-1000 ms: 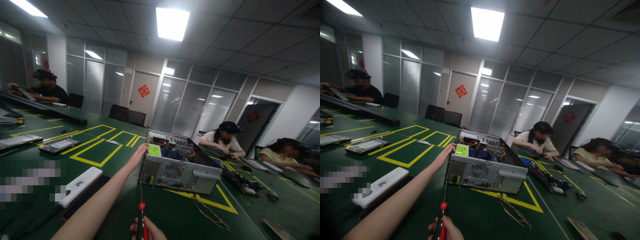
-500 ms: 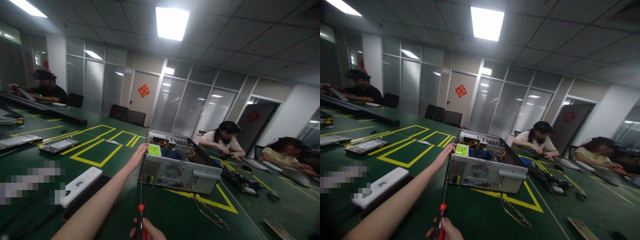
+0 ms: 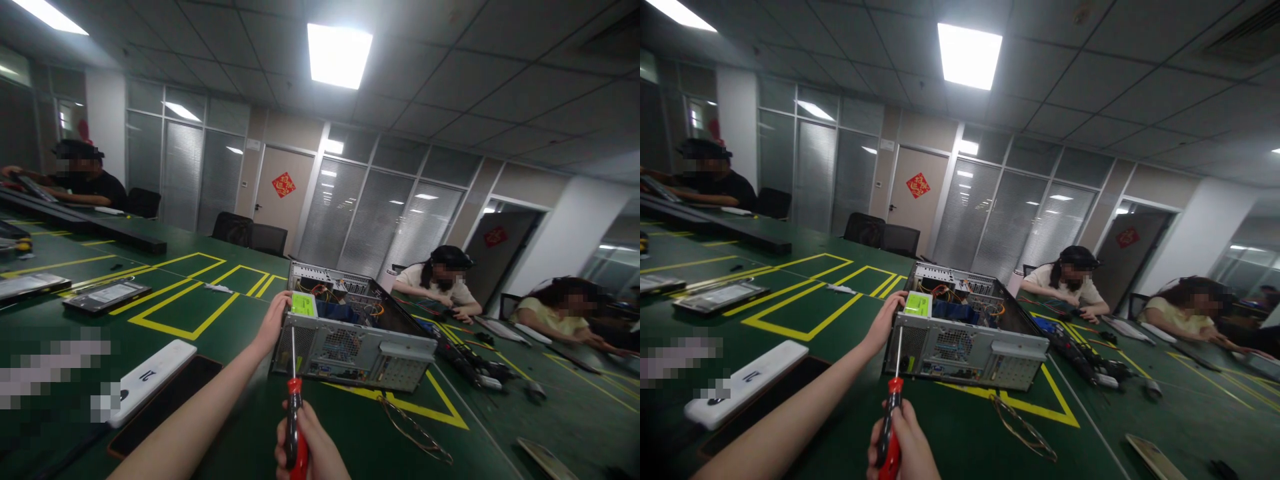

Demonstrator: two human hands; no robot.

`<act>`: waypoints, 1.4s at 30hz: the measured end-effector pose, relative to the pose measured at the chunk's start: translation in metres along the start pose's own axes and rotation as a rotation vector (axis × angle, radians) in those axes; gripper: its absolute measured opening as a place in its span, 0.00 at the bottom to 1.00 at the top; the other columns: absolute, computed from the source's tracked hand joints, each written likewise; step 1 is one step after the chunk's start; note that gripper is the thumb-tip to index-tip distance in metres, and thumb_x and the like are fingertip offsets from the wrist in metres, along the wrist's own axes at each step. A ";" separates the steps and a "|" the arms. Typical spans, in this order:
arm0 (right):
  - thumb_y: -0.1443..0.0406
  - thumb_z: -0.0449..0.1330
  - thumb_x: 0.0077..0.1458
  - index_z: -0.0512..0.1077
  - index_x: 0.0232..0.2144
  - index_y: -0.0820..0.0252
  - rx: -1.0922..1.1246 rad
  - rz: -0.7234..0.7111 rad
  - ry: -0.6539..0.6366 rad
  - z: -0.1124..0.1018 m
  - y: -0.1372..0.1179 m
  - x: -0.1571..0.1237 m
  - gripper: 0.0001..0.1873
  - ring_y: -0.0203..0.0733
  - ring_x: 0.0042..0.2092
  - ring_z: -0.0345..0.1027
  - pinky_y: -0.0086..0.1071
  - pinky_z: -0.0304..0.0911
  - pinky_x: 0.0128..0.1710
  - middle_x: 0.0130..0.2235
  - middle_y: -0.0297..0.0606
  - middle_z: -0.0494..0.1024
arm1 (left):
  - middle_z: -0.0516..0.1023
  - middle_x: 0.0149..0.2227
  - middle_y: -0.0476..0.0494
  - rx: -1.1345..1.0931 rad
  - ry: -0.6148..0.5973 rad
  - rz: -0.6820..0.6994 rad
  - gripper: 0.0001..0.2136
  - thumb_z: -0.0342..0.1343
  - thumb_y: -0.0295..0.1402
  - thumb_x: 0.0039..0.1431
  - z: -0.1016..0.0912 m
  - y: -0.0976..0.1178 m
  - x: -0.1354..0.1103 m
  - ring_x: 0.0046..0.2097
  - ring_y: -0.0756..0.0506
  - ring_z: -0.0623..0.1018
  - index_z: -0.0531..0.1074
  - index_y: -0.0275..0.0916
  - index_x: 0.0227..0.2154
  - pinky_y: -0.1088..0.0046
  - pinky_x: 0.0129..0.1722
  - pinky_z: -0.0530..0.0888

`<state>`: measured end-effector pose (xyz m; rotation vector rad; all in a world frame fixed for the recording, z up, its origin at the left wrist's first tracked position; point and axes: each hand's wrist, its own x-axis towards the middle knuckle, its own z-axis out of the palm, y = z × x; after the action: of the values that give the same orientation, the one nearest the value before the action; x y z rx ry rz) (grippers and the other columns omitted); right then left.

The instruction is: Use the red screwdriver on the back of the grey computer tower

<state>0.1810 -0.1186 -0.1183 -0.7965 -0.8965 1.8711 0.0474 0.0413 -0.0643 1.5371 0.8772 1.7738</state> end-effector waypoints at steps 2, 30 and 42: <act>0.43 0.66 0.38 0.64 0.39 0.56 0.012 0.013 -0.005 0.000 -0.002 -0.001 0.33 0.29 0.20 0.58 0.26 0.48 0.19 0.24 0.26 0.71 | 0.70 0.52 0.42 0.004 0.008 0.004 0.13 0.40 0.39 0.64 0.001 0.000 0.000 0.58 0.43 0.67 0.66 0.40 0.30 0.62 0.63 0.60; 0.68 0.67 0.36 0.71 0.43 0.67 0.110 0.229 -0.257 0.009 -0.059 -0.024 0.27 0.41 0.37 0.73 0.35 0.61 0.38 0.37 0.39 0.78 | 0.71 0.51 0.42 -0.030 0.035 0.016 0.16 0.41 0.44 0.63 0.002 -0.008 0.001 0.56 0.44 0.69 0.67 0.40 0.29 0.67 0.60 0.62; 0.50 0.74 0.29 0.66 0.32 0.61 0.119 0.189 -0.113 0.046 -0.058 -0.014 0.32 0.31 0.23 0.65 0.26 0.54 0.25 0.22 0.30 0.73 | 0.71 0.51 0.41 -0.028 0.003 0.027 0.14 0.42 0.42 0.63 -0.001 -0.008 0.001 0.57 0.43 0.68 0.68 0.40 0.30 0.64 0.61 0.62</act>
<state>0.1750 -0.1233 -0.0428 -0.7290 -0.7927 2.1323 0.0468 0.0470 -0.0700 1.5354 0.8335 1.8009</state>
